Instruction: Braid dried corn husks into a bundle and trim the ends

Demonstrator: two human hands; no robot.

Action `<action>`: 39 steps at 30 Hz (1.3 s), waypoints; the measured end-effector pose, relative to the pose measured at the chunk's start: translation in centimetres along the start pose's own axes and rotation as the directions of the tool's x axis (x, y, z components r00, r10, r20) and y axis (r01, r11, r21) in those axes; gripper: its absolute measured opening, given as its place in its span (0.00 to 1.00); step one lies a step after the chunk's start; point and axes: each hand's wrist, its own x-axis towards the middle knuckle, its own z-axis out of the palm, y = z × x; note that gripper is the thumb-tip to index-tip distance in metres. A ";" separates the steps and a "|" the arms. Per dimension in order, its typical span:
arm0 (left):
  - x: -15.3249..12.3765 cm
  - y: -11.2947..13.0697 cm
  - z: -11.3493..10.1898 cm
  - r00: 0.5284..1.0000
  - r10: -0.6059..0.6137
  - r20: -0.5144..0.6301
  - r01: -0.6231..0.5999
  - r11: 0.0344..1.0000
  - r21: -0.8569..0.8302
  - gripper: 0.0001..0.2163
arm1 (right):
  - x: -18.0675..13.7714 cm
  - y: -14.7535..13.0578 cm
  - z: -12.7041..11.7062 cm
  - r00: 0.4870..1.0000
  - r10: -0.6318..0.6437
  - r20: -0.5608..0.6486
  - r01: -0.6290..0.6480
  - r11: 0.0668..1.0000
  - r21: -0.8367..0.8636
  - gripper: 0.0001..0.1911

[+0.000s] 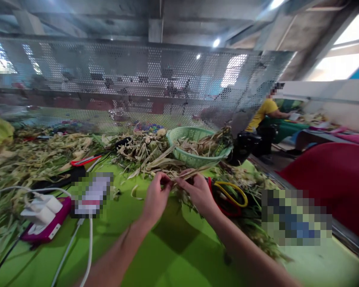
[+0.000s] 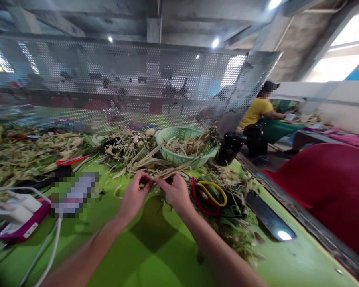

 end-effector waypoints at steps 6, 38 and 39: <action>0.6 -0.5 -0.2 0.991 -0.104 0.078 0.109 0.992 -0.057 0.10 | 0.2 -0.1 -0.5 0.999 0.031 0.030 -0.036 0.983 0.182 0.15; 0.7 -0.7 0.0 0.982 -0.172 0.076 0.187 0.936 -0.299 0.09 | 0.3 -0.1 -0.4 0.994 0.028 0.103 -0.033 0.998 0.047 0.11; 0.7 -0.8 0.0 0.981 -0.179 0.080 0.195 0.928 -0.316 0.09 | 0.3 -0.2 -0.4 0.994 0.030 0.104 -0.036 0.998 0.058 0.10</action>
